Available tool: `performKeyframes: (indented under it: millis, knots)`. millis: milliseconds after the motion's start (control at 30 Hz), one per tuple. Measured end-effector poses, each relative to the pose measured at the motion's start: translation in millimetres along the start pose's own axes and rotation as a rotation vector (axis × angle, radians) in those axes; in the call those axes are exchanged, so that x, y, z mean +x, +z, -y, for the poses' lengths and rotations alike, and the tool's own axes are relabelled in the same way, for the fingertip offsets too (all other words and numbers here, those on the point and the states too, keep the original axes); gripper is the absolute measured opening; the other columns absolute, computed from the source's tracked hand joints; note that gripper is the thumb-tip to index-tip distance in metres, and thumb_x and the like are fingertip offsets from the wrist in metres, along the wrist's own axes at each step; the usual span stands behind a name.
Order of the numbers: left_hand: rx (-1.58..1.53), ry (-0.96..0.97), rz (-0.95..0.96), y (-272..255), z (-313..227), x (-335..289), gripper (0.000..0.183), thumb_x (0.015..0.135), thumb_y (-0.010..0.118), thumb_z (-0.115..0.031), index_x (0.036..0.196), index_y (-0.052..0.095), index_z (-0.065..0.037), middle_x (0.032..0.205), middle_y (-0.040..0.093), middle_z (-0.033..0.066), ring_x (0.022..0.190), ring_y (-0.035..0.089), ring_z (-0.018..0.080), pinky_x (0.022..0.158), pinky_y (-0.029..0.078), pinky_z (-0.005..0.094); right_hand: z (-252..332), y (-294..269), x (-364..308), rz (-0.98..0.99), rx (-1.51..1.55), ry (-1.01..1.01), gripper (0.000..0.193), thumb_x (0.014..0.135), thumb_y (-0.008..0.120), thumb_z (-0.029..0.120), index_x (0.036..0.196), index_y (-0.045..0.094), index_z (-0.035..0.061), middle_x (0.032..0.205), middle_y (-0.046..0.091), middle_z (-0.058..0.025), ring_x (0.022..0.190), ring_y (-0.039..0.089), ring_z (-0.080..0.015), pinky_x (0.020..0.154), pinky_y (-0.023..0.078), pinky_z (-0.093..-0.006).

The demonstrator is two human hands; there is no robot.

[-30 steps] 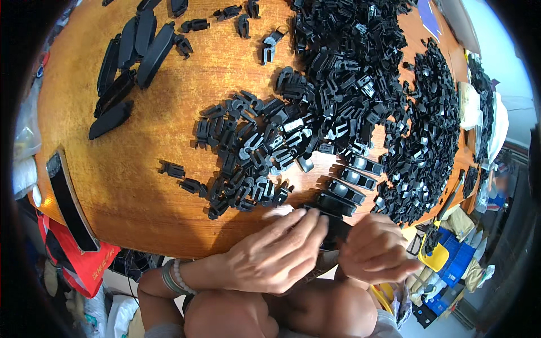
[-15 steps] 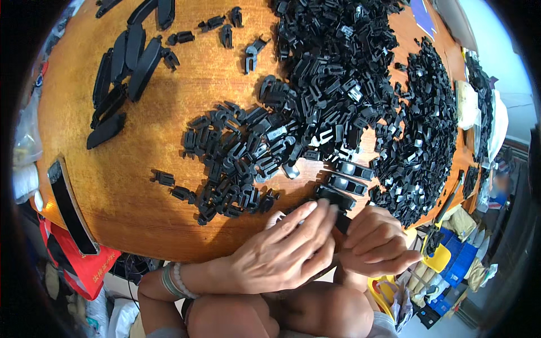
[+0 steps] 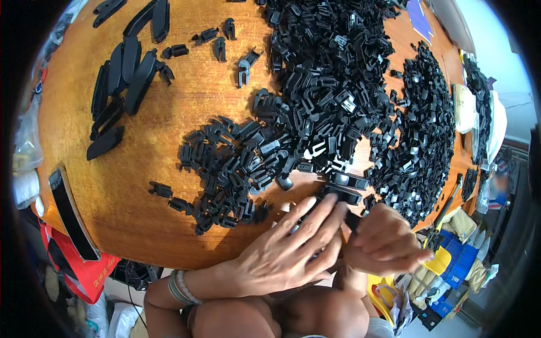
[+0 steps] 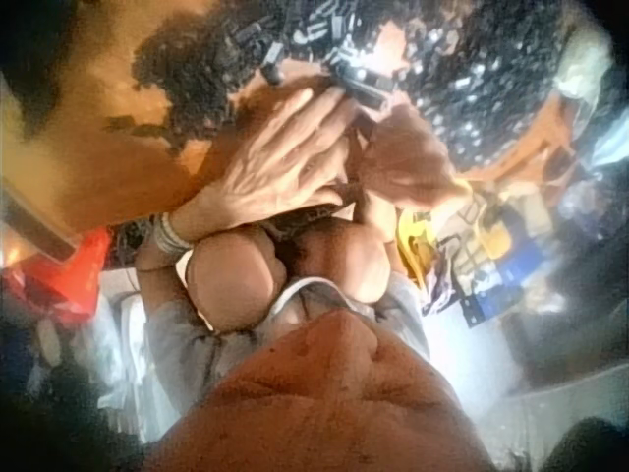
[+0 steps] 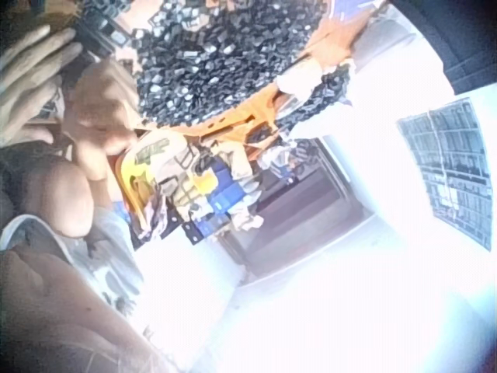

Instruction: The person assembles plastic components by fitting and snapping plastic pieces together by hand, tapping them with a small mallet, and arranging the assembled parts in a row on the table.

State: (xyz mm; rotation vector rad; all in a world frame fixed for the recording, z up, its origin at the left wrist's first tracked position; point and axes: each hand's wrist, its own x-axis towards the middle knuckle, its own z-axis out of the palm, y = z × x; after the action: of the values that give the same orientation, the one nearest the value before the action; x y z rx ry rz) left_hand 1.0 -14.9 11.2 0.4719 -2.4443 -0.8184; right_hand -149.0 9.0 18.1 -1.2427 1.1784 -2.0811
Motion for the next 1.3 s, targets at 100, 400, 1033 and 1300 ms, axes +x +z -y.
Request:
performKeyframes:
  millis: [100, 400, 1033, 1300]
  knots:
    - [-0.018, -0.053, 0.09, 0.9, 4.0, 6.5, 0.057, 0.086, 0.057, -0.05, 0.107, 0.05, 0.003, 0.133, 0.047, 0.0269, 0.13, 0.04, 0.0389, 0.109, 0.025, 0.0524, -2.3, -7.1, 11.4, -0.071, 0.058, -0.142, 0.066, 0.102, 0.019, 0.044, 0.047, 0.039, 0.0149, 0.038, 0.037, 0.0011, 0.028, 0.031, -0.0115, 0.031, 0.026, -0.0221]
    - [0.095, -0.017, 0.132, 1.7, 3.2, 6.0, 0.05, 0.088, 0.053, -0.047, 0.104, 0.051, 0.001, 0.134, 0.047, 0.0263, 0.132, 0.038, 0.0365, 0.112, 0.025, 0.0458, -8.5, -0.2, 12.6, -0.014, -0.031, -0.045, 0.065, 0.102, 0.018, 0.044, 0.045, 0.033, 0.016, 0.037, 0.035, 0.0003, 0.028, 0.029, -0.0114, 0.036, 0.029, -0.0222]
    - [0.048, -0.01, 0.164, 5.8, 13.4, 9.6, 0.062, 0.088, 0.047, -0.056, 0.108, 0.052, 0.003, 0.138, 0.043, 0.0248, 0.134, 0.035, 0.0354, 0.111, 0.024, 0.0466, -18.4, -8.3, 28.9, -0.023, 0.047, -0.012, 0.066, 0.101, 0.017, 0.046, 0.048, 0.037, 0.0137, 0.04, 0.038, -0.0012, 0.032, 0.032, -0.0136, 0.037, 0.029, -0.0252]
    - [0.029, -0.014, 0.194, 6.0, 9.7, 9.3, 0.063, 0.088, 0.049, -0.055, 0.109, 0.053, 0.004, 0.139, 0.04, 0.0278, 0.133, 0.035, 0.0382, 0.111, 0.026, 0.0469, -17.1, -2.5, 26.1, 0.07, -0.114, -0.006, 0.064, 0.102, 0.019, 0.047, 0.049, 0.035, 0.0149, 0.039, 0.036, -0.0015, 0.032, 0.031, -0.0132, 0.037, 0.026, -0.0255]
